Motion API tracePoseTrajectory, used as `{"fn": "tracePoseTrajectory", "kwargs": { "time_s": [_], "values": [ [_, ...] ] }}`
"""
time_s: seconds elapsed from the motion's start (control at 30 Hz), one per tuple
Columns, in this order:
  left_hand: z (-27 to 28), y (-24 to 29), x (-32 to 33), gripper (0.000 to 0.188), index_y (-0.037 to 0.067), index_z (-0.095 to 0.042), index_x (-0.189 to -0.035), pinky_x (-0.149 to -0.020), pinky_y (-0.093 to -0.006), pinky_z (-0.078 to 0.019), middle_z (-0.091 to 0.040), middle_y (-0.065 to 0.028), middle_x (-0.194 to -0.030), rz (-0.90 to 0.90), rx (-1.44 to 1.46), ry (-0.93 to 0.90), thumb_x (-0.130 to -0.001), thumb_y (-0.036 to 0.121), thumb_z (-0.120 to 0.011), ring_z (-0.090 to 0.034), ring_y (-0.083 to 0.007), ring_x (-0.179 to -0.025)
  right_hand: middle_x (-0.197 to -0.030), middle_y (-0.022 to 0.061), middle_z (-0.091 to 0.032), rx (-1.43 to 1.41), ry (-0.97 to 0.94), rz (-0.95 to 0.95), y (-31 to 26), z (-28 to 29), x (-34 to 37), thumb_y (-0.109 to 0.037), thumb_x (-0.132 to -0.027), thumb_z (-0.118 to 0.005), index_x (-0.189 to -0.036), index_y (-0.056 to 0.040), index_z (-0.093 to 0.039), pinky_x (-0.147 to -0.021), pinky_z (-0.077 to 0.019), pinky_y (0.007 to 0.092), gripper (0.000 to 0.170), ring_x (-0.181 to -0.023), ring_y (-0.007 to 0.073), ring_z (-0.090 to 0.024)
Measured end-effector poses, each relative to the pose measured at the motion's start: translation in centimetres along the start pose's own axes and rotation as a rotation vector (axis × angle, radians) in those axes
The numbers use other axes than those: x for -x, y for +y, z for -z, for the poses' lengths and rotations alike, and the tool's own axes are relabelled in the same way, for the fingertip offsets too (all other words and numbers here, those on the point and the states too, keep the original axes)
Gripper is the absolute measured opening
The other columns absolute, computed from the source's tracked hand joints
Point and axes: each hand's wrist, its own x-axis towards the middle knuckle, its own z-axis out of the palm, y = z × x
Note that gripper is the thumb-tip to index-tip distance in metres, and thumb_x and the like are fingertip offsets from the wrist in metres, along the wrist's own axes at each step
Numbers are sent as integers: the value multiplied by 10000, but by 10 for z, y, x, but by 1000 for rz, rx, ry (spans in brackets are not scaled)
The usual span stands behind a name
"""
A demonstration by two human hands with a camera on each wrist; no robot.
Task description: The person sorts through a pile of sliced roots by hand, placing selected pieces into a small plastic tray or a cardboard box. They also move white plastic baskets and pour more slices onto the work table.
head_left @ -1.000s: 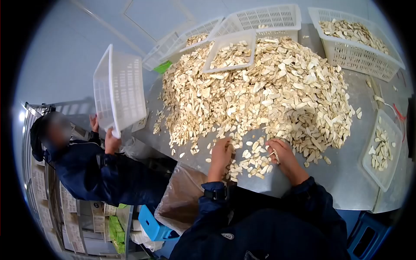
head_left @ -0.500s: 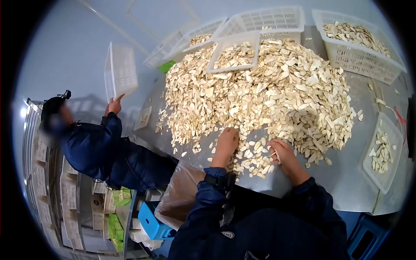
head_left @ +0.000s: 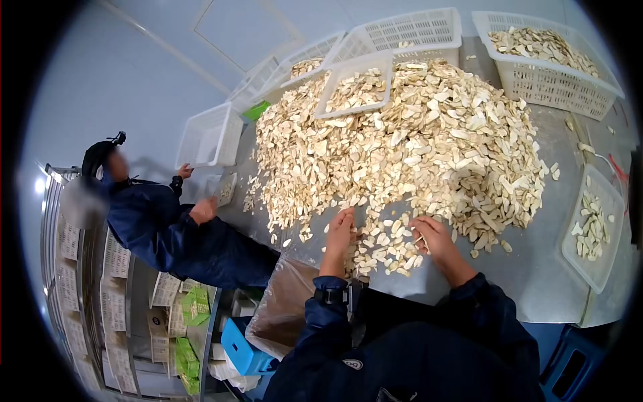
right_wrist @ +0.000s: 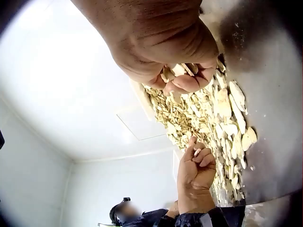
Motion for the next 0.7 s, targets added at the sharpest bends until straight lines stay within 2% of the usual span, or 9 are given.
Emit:
{"fn": "tracePoseTrajectory", "kwargs": {
  "time_s": [0.07,0.17,0.2,0.3,0.4,0.5,0.6,0.7],
  "values": [
    [-9,-1,11,179,34,-689,-1001,-529,-328,-430,-595,-34,-682,-4,-120,63,-951,198,-639,-550,-136,-549,-751,-12,-522,3,-6,4,0,0,2,-206,-993,-549,-999,-47,-644,-506,-338,231,185,-601,70,-449],
    [-27,14,34,218,23,-685,-923,-534,-342,-443,-545,-61,-602,-429,-915,24,-938,239,-666,-568,-142,-559,-753,-19,-521,-7,-3,5,-1,-1,2,-211,-985,-557,-995,-57,-649,-509,-335,225,179,-602,63,-447],
    [-30,14,37,247,9,-678,-882,-562,-347,-466,-538,-95,-600,-442,-1082,31,-930,252,-675,-585,-145,-570,-753,-22,-521,-12,-1,3,0,-1,2,-213,-983,-560,-993,-61,-651,-510,-335,223,177,-603,60,-447],
    [-23,-2,26,246,14,-675,-878,-535,-390,-466,-619,-154,-673,-609,-1146,82,-927,253,-650,-635,-290,-604,-758,-28,-517,12,9,-5,0,-1,1,-217,-976,-568,-993,-72,-655,-514,-334,218,170,-606,54,-444],
    [-28,3,34,265,13,-652,-841,-457,-299,-402,-526,-31,-565,-353,-773,68,-951,254,-645,-529,-125,-526,-764,-32,-513,28,24,-29,0,0,-1,-216,-976,-570,-1000,-74,-650,-516,-335,217,165,-604,53,-439],
    [-19,1,36,188,39,-632,-897,-407,-252,-341,-527,7,-648,-81,-233,-125,-967,212,-606,-430,-95,-489,-768,-32,-511,-6,-19,-19,2,2,0,-218,-973,-580,-1009,-71,-642,-515,-334,218,164,-600,54,-433],
    [-19,8,44,149,52,-595,-992,-421,-221,-335,-532,-10,-777,172,384,-224,-980,198,-567,-391,-80,-518,-779,-13,-531,-122,-55,-57,2,1,1,-215,-953,-614,-981,-65,-641,-512,-364,227,155,-602,66,-467],
    [-32,3,48,230,26,-568,-1059,-441,-204,-343,-548,-47,-891,187,795,-361,-995,244,-536,-431,-79,-571,-802,-18,-532,-268,-111,-182,3,1,1,-245,-959,-608,-1004,-77,-632,-545,-378,230,175,-626,72,-466]
  ]
}}
